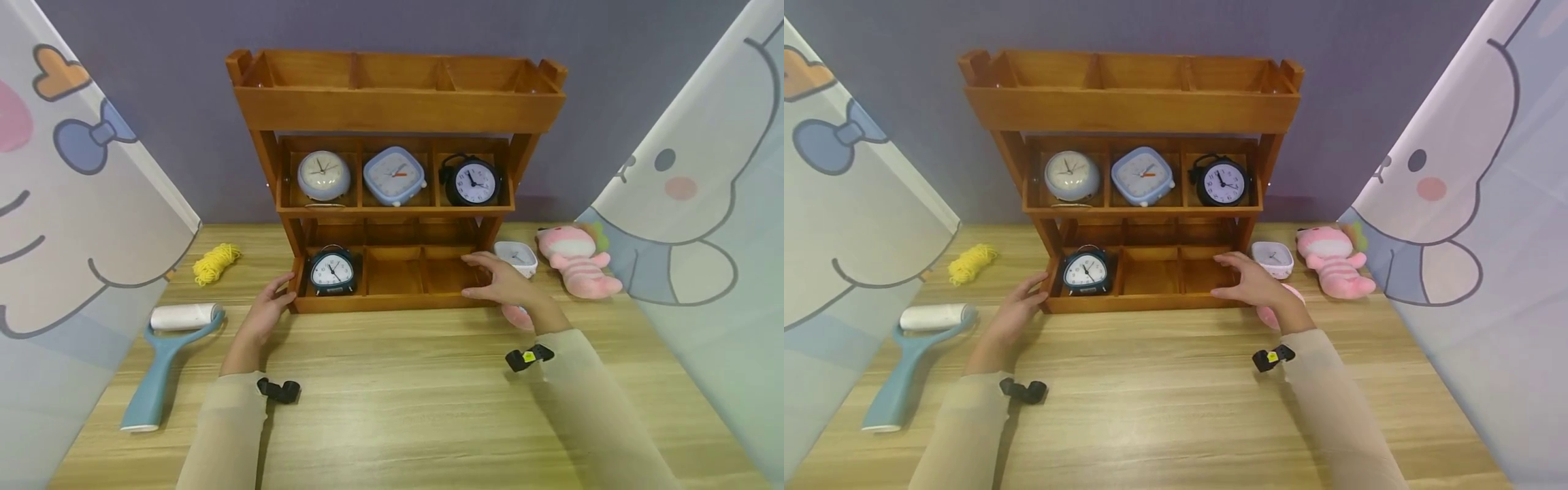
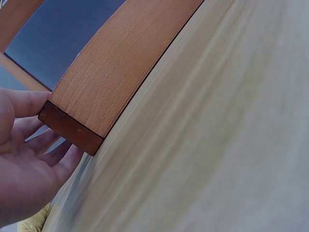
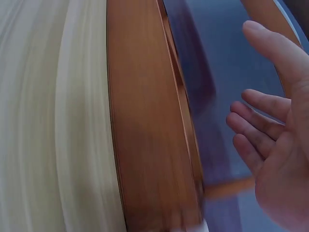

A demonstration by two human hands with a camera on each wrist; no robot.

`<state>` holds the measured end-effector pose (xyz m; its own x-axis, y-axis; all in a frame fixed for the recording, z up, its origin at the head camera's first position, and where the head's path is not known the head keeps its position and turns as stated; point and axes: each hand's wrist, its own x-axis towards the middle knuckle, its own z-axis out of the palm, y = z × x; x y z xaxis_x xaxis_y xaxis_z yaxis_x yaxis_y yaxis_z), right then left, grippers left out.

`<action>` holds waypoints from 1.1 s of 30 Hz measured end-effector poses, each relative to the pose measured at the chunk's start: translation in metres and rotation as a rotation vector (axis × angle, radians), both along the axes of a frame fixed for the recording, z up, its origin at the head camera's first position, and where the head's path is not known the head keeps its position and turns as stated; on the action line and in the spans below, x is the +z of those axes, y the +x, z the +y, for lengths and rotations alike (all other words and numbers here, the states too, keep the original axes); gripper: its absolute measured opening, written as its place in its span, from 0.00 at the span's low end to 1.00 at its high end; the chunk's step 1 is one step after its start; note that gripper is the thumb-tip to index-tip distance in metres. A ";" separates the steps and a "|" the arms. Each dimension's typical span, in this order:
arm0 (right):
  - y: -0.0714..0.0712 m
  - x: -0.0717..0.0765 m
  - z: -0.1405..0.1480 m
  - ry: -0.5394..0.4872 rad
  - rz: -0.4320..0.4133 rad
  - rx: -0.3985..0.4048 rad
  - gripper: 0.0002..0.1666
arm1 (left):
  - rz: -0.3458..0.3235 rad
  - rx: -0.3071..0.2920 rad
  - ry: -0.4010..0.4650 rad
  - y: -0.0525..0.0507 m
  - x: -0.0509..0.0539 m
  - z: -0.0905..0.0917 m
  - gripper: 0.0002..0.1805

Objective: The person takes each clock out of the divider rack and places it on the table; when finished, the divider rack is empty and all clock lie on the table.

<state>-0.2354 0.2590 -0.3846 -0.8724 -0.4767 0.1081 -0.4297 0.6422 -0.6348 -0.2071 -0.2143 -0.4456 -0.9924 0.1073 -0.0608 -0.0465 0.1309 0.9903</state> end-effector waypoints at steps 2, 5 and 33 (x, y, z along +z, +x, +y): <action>-0.005 -0.002 -0.016 -0.024 0.010 0.016 0.44 | -0.002 0.001 0.004 -0.001 0.000 0.000 0.29; -0.011 -0.003 -0.041 -0.050 0.009 0.029 0.44 | -0.003 0.007 0.014 -0.001 0.000 0.001 0.29; -0.046 -0.021 -0.232 0.134 0.003 0.115 0.53 | -0.025 0.001 0.034 -0.002 0.000 0.000 0.29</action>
